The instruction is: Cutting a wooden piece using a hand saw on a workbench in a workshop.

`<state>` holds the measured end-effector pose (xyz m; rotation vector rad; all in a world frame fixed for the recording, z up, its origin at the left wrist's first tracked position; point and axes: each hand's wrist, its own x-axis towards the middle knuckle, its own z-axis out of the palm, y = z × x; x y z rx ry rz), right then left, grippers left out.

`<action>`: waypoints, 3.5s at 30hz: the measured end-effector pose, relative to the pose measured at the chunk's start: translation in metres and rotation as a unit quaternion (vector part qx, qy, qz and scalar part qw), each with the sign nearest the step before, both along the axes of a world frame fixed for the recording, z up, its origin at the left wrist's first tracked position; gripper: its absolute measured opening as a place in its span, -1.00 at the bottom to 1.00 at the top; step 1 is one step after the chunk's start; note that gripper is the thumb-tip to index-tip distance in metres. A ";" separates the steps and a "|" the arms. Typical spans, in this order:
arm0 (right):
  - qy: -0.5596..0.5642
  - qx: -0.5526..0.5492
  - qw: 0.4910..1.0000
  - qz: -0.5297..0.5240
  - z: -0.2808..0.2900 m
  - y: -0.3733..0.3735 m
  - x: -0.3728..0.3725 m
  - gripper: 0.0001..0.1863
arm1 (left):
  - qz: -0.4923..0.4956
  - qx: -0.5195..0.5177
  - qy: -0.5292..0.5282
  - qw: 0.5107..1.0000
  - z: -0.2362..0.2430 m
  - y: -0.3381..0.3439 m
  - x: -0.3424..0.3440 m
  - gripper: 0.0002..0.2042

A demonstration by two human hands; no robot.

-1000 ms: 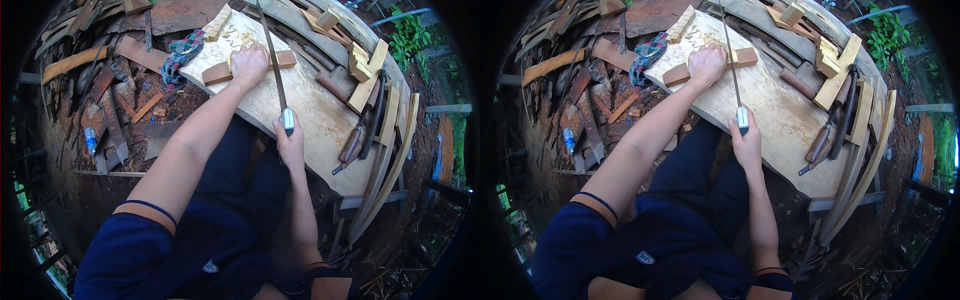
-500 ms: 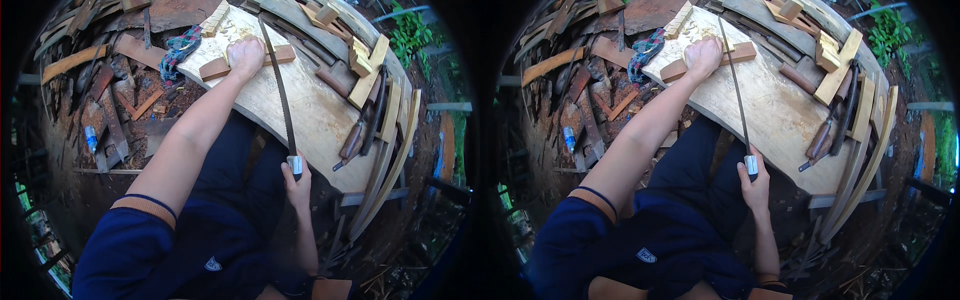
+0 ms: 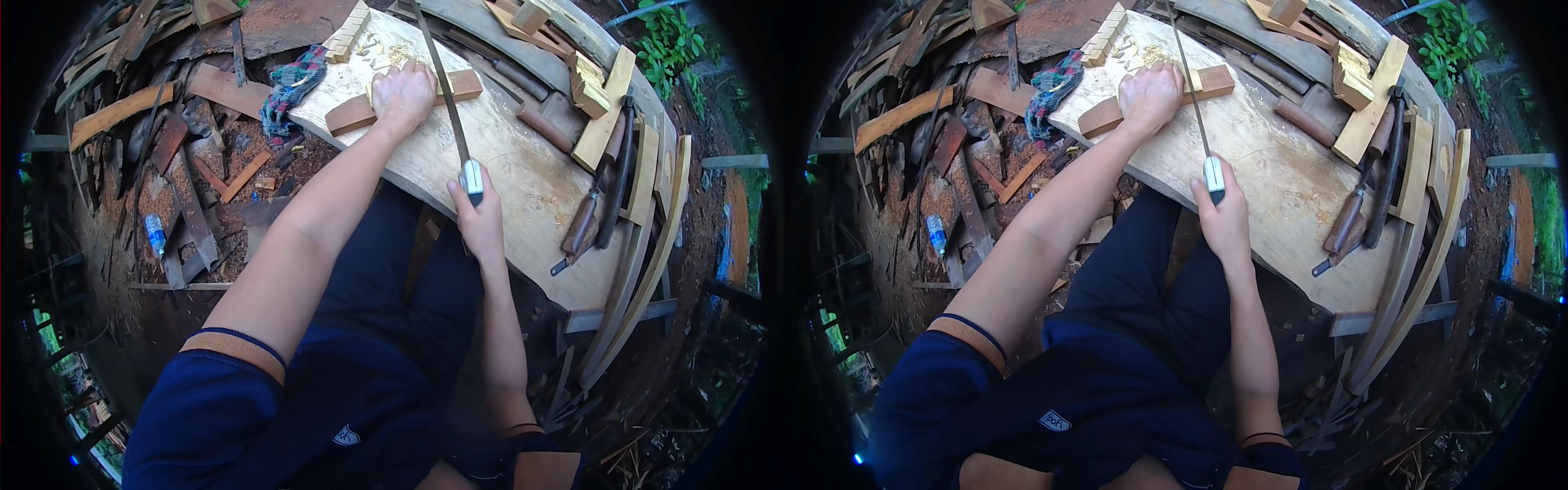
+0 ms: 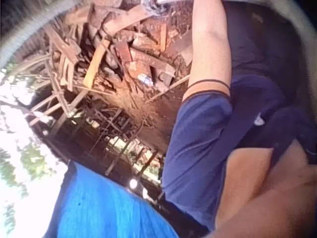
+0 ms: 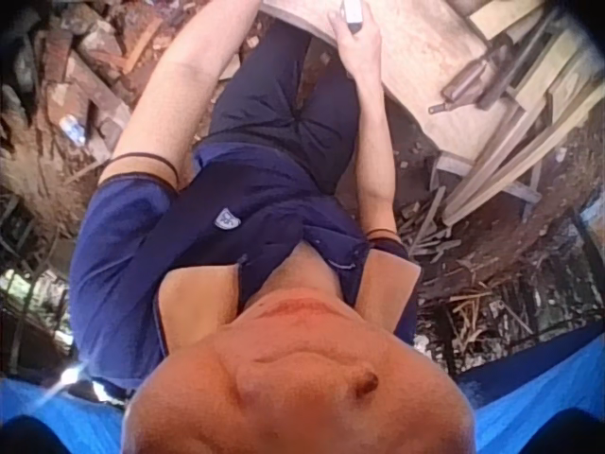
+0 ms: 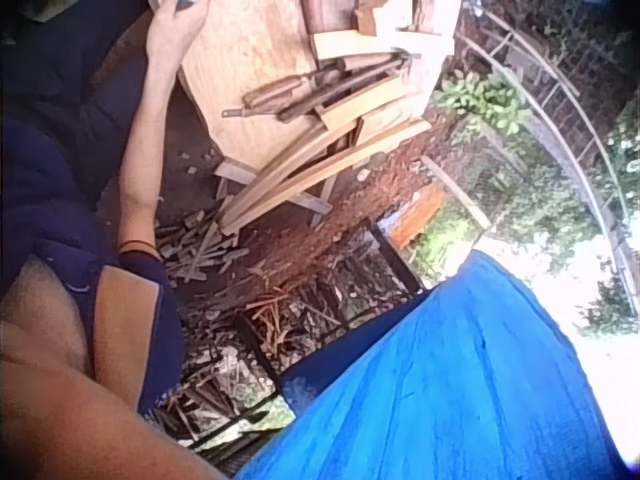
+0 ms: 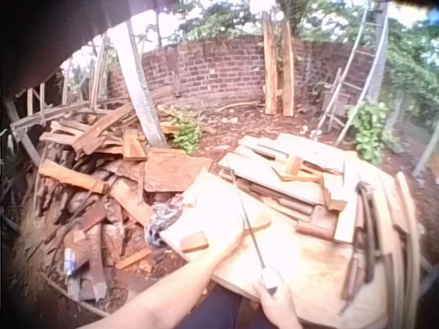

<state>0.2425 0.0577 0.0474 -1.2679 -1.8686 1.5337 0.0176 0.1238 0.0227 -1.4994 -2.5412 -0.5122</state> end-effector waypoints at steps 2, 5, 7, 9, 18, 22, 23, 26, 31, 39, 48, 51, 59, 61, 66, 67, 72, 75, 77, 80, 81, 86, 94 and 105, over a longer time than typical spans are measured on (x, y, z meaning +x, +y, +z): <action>-0.017 0.021 1.000 0.006 0.000 0.004 -0.010 -0.50 | 0.014 -0.040 -0.026 0.999 0.001 0.001 0.001 -0.65; -0.012 0.054 0.998 0.006 0.001 -0.039 0.030 -0.45 | 0.013 -0.023 -0.003 1.000 -0.001 -0.005 -0.010 -0.62; -0.027 0.006 1.000 0.011 0.013 -0.074 0.072 -0.44 | 0.023 -0.018 -0.001 1.000 0.001 -0.006 -0.011 -0.62; -0.046 -0.032 0.998 0.008 0.030 -0.085 0.085 -0.46 | 0.017 -0.001 0.007 1.000 0.004 -0.006 -0.009 -0.62; -0.020 0.001 1.000 -0.012 -0.002 -0.016 0.011 -0.47 | 0.010 0.004 -0.007 1.000 -0.004 0.004 -0.003 -0.62; -0.039 0.047 0.998 0.015 0.016 -0.080 0.083 -0.46 | 0.027 0.018 0.011 0.999 -0.004 -0.004 -0.014 -0.62; -0.042 -0.009 0.999 0.005 0.027 -0.081 0.082 -0.46 | 0.018 0.022 0.011 1.000 -0.001 -0.004 -0.012 -0.61; -0.026 -0.024 0.999 -0.008 0.018 -0.059 0.052 -0.47 | 0.009 0.028 0.005 1.000 -0.001 -0.005 -0.011 -0.60; -0.005 -0.036 0.999 -0.021 0.001 -0.007 -0.002 -0.50 | -0.003 0.018 0.006 1.000 -0.007 0.002 -0.004 -0.62; -0.019 -0.094 0.995 -0.025 0.027 -0.081 0.072 -0.45 | 0.025 -0.012 0.000 1.000 -0.001 -0.012 -0.015 -0.62; 0.002 -0.052 0.998 -0.021 -0.009 -0.053 0.050 -0.45 | 0.029 -0.017 -0.007 0.999 -0.003 -0.004 -0.010 -0.59; -0.013 -0.075 0.997 -0.023 0.030 -0.085 0.085 -0.46 | 0.019 0.001 -0.008 1.000 0.002 -0.003 -0.008 -0.58; -0.010 -0.085 0.996 -0.018 0.001 -0.004 0.007 -0.44 | 0.008 -0.007 -0.014 1.000 -0.004 0.005 0.003 -0.62; 0.008 -0.066 0.998 -0.020 -0.007 -0.026 0.028 -0.44 | 0.013 -0.016 -0.019 1.000 -0.002 0.001 -0.004 -0.63; -0.018 -0.085 0.996 -0.024 0.019 -0.078 0.072 -0.43 | -0.015 0.027 0.009 0.999 0.000 -0.005 -0.015 -0.66; -0.005 -0.092 0.995 -0.026 0.016 -0.075 0.062 -0.43 | 0.008 0.013 0.006 1.000 0.000 -0.010 -0.014 -0.66; -0.012 -0.063 0.997 -0.036 0.002 -0.018 0.007 -0.47 | -0.001 0.000 0.006 1.000 0.001 0.001 -0.001 -0.66; -0.005 0.031 0.999 -0.006 0.000 -0.030 0.017 -0.46 | 0.021 -0.029 -0.017 0.999 -0.002 -0.002 -0.007 -0.65; -0.007 -0.069 0.997 -0.025 -0.005 -0.060 0.057 -0.44 | 0.026 -0.018 -0.013 0.999 -0.002 -0.003 -0.009 -0.65; -0.027 -0.026 0.999 -0.015 0.023 -0.095 0.094 -0.45 | 0.024 -0.010 -0.014 1.000 0.002 -0.004 -0.006 -0.64; -0.026 -0.070 0.997 -0.021 0.022 -0.090 0.094 -0.45 | 0.028 -0.005 -0.015 0.999 0.002 -0.005 -0.008 -0.64; -0.019 0.065 0.998 -0.009 0.003 -0.026 0.025 -0.48 | 0.001 0.010 -0.006 1.000 -0.002 0.000 -0.001 -0.63; -0.012 -0.036 0.999 -0.010 0.017 -0.072 0.069 -0.48 | -0.003 0.020 0.031 0.999 -0.003 -0.005 -0.008 -0.66; -0.001 0.002 1.000 -0.001 -0.003 -0.041 0.036 -0.46 | 0.029 -0.029 -0.020 0.999 -0.001 0.001 -0.007 -0.63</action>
